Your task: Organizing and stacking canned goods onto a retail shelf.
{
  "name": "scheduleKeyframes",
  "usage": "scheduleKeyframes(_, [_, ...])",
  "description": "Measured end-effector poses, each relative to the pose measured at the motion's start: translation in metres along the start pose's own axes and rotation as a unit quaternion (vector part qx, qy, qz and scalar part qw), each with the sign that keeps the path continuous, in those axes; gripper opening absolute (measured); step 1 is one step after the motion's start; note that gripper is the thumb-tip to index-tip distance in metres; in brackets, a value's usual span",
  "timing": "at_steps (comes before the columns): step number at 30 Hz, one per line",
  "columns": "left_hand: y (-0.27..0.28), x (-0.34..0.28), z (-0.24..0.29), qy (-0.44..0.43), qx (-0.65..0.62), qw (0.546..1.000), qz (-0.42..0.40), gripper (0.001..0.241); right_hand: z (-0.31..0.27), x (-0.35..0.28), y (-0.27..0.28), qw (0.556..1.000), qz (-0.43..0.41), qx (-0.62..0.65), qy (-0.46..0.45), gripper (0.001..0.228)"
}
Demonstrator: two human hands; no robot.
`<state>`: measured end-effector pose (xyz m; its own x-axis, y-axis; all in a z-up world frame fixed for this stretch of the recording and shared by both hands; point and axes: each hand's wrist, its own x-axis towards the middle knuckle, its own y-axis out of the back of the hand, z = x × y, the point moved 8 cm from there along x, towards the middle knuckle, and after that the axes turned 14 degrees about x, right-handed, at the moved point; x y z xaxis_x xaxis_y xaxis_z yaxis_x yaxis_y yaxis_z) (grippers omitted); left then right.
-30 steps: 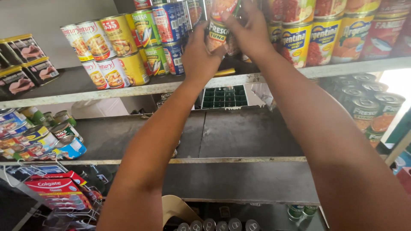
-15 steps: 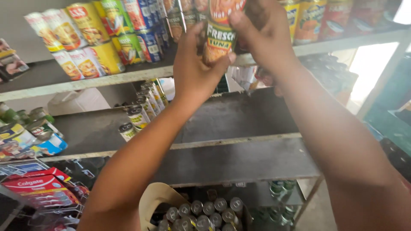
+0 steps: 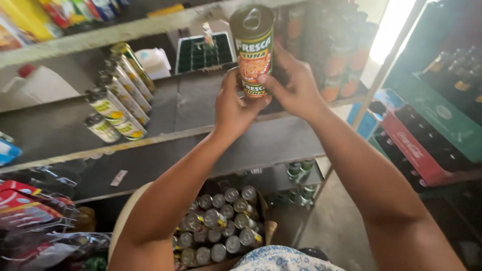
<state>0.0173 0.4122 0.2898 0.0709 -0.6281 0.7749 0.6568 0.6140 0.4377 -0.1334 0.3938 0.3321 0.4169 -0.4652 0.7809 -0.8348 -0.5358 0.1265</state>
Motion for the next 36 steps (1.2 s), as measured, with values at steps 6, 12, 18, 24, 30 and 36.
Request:
scheduleKeyframes(6, [-0.075, -0.011, -0.031, 0.086, -0.005, 0.996, -0.038, 0.069, 0.067, -0.034, 0.039, 0.988, 0.036, -0.148, 0.022, 0.066])
scheduleKeyframes(12, [-0.139, -0.004, -0.07, 0.085, 0.026, 0.996, -0.018, 0.062, 0.117, -0.045, 0.066, 0.985, 0.08, -0.155, 0.007, 0.062])
scheduleKeyframes(18, [-0.194, 0.008, -0.1, 0.149, 0.061, 0.986, -0.043, 0.045, 0.166, -0.056, 0.094, 0.959, 0.165, -0.229, 0.002, 0.052])
scheduleKeyframes(24, [-0.226, 0.022, -0.121, 0.19, 0.089, 0.975, -0.075, 0.041, 0.183, -0.062, 0.109, 0.919, 0.212, -0.328, 0.063, 0.053])
scheduleKeyframes(30, [-0.296, 0.043, -0.192, 0.156, 0.09, 0.98, -0.089, 0.029, 0.195, -0.058, 0.109, 0.924, 0.232, -0.299, 0.05, 0.03])
scheduleKeyframes(36, [-0.354, 0.061, -0.263, 0.289, -0.09, 0.949, -0.091, 0.051, 0.242, -0.04, 0.122, 0.921, 0.225, -0.317, -0.038, 0.049])
